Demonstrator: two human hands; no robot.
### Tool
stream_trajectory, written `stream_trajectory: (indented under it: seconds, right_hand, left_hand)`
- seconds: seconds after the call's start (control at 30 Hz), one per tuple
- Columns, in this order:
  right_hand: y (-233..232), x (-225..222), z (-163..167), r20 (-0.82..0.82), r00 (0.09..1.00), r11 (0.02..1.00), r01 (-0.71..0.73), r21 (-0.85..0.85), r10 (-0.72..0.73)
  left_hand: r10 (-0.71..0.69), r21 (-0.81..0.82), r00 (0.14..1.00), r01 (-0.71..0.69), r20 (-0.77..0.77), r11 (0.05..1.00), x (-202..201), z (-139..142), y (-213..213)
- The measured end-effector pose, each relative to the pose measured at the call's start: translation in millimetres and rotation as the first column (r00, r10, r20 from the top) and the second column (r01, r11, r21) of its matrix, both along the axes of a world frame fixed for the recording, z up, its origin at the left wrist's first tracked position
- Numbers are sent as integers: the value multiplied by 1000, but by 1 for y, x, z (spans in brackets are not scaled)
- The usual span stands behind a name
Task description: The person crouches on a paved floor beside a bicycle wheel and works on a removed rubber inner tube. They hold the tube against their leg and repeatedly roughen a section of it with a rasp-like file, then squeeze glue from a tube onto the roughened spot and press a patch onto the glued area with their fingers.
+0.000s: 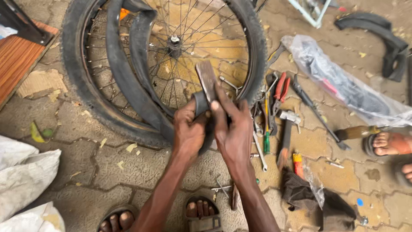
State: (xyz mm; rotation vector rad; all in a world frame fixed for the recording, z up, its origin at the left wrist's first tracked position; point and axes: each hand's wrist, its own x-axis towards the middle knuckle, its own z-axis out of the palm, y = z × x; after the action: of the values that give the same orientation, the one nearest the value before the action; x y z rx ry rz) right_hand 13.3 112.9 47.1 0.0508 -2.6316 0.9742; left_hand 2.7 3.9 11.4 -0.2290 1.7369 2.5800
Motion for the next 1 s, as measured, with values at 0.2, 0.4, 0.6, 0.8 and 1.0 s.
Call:
stream_trajectory:
  seconds: [0.2,0.4,0.6,0.8,1.0]
  right_hand:
    - [10,9,31,49,993,994,106,-17,-105]
    - [-7,31,4,-79,996,990,55,132,-45]
    - [13,-25,20,35,998,997,48,62,-50]
    - [-14,45,24,84,992,994,85,75,-91]
    - [5,-11,10,10,995,976,97,195,-101]
  left_hand:
    - [4,105,1000,-3,-18,995,-3,1,4]
    - [21,-157,980,-53,-197,986,-3,-11,4]
    - [-49,-38,997,46,-58,998,-4,-8,6]
    - [-71,52,990,78,-119,996,-5,-8,-4]
    - [-155,-116,961,131,-230,985,4,-10,12]
